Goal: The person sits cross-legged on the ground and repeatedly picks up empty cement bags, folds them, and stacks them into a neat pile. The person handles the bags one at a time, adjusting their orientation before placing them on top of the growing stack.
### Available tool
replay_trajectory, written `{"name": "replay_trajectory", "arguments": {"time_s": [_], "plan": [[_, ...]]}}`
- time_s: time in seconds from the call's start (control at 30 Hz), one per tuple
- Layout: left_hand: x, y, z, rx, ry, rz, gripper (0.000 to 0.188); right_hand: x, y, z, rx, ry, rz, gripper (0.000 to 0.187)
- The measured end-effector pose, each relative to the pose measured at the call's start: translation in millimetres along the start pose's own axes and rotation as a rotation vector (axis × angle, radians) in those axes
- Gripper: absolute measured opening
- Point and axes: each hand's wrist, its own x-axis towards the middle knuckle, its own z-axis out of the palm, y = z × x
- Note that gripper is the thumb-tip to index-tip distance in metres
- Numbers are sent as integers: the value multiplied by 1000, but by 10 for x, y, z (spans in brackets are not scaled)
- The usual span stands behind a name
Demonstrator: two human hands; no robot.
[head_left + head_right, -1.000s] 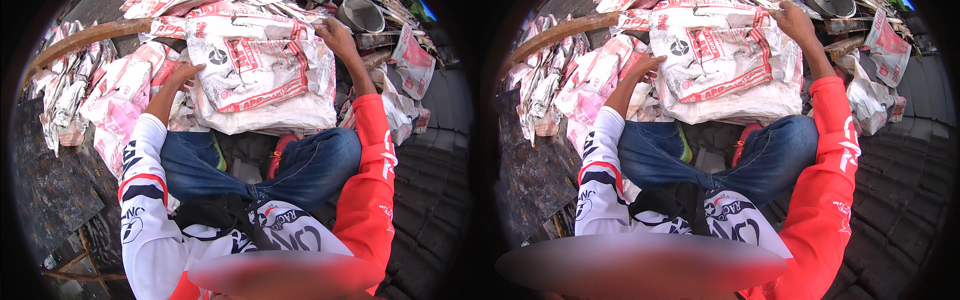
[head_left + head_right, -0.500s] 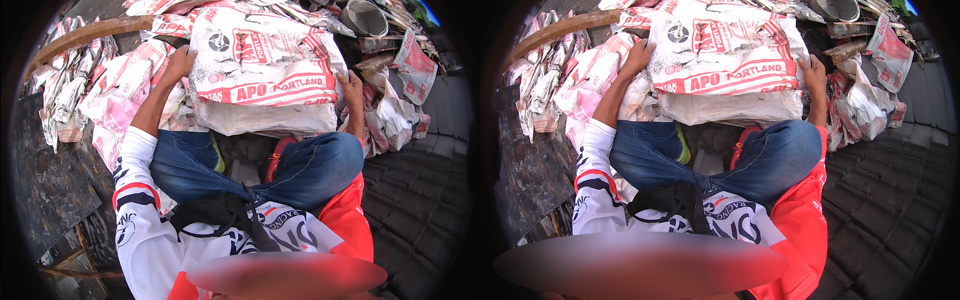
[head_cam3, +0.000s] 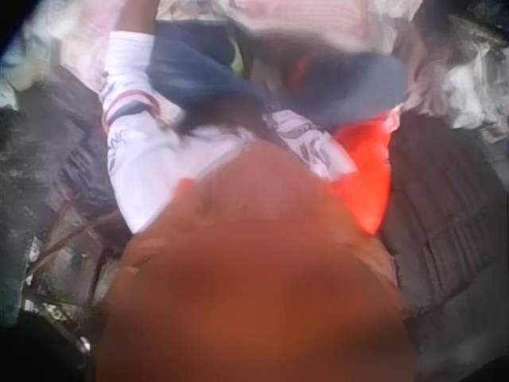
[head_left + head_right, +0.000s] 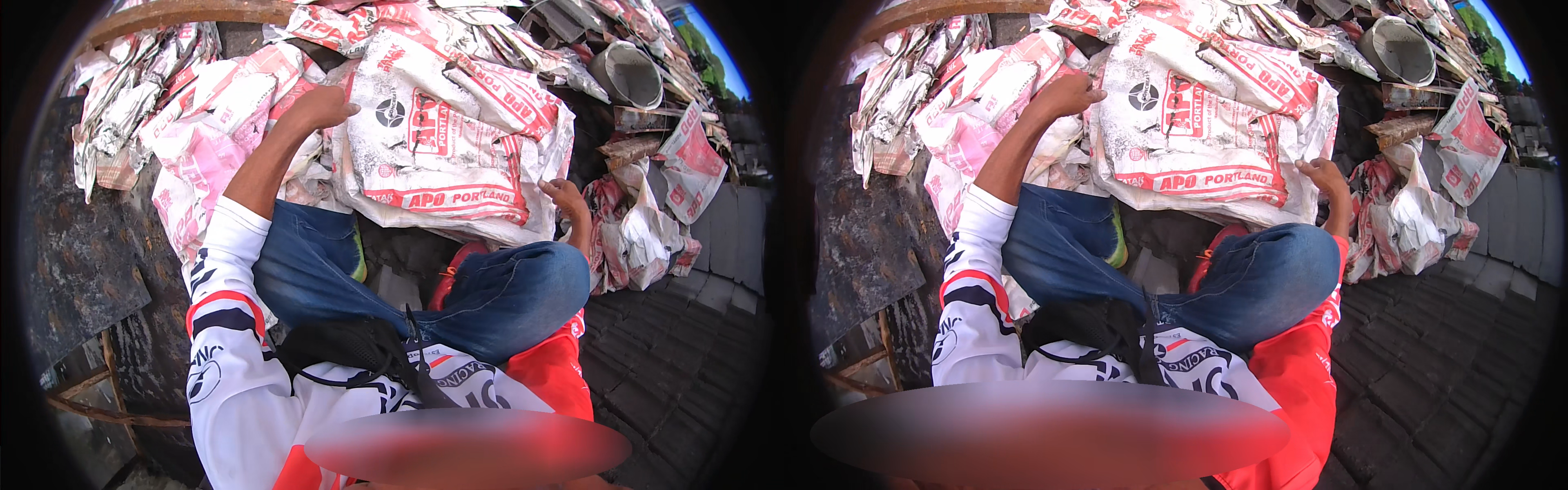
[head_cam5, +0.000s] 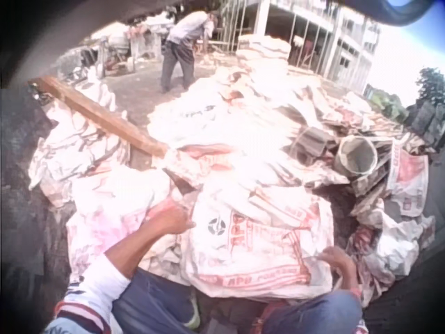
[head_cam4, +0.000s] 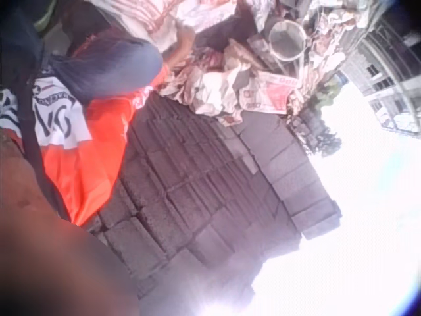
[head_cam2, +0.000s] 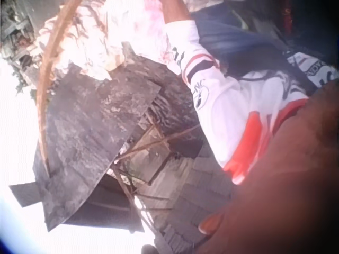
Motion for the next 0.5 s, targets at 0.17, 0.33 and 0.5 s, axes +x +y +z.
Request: {"name": "replay_trajectory", "arguments": {"time_s": [0.17, 0.33, 0.5], "plan": [[-314, 881, 69, -154, -40, 237, 46, 67, -1756, -1014, -416, 368, -581, 66], [-458, 1266, 357, 66, -497, 403, 32, 462, -3739, -365, -520, 294, -1132, 59], [-333, 1290, 414, 212, -504, 263, 30, 1316, -5057, 286, -572, 591, -1162, 48]]}}
